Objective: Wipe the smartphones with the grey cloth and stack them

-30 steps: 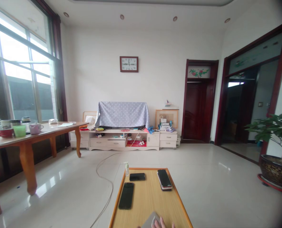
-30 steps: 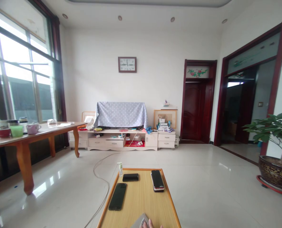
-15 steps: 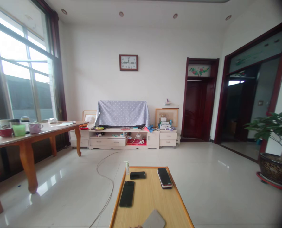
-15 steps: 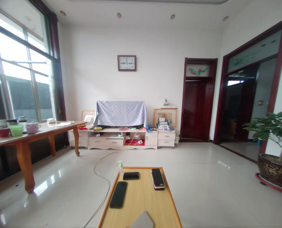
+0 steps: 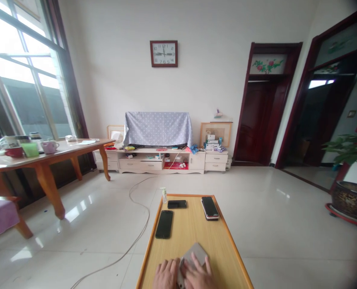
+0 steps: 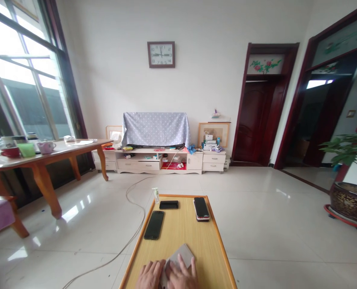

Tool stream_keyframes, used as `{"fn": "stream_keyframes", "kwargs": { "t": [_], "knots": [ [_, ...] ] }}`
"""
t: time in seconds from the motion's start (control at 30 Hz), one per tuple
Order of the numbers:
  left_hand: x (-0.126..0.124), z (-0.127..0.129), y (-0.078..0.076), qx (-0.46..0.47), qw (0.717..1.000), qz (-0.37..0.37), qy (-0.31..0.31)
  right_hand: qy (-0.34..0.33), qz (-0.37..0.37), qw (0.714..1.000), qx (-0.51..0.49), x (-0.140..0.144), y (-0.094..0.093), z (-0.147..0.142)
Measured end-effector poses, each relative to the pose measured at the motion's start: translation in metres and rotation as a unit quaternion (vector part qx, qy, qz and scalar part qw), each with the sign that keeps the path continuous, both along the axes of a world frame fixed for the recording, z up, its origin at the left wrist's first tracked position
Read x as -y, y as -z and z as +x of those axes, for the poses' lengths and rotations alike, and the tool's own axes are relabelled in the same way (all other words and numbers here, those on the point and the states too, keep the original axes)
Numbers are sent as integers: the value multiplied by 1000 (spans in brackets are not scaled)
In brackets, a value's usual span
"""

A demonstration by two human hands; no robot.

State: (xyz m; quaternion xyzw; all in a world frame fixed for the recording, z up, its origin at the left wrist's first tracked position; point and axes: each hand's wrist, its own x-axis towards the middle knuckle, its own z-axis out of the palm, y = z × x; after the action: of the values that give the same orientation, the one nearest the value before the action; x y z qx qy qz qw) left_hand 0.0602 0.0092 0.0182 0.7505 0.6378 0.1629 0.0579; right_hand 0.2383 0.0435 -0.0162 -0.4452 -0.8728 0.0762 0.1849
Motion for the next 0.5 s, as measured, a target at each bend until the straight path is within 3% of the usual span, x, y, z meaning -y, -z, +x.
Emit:
{"fn": "stream_keyframes", "kwargs": {
  "t": [0.1,0.17,0.33,0.4,0.5],
  "knots": [
    [6,3,-2,20,999,46,1,114,-47,992,-9,-7,-39,19],
    [9,4,0,46,997,63,7,123,-85,989,-2,-7,-55,21],
    [9,4,9,94,993,65,-2,-55,-119,991,6,11,-58,-14],
    [8,4,13,89,993,73,-2,-35,-124,992,8,7,-59,-20],
    [5,2,20,65,995,82,-5,67,-138,988,22,-13,-65,-11]
  ]
}}
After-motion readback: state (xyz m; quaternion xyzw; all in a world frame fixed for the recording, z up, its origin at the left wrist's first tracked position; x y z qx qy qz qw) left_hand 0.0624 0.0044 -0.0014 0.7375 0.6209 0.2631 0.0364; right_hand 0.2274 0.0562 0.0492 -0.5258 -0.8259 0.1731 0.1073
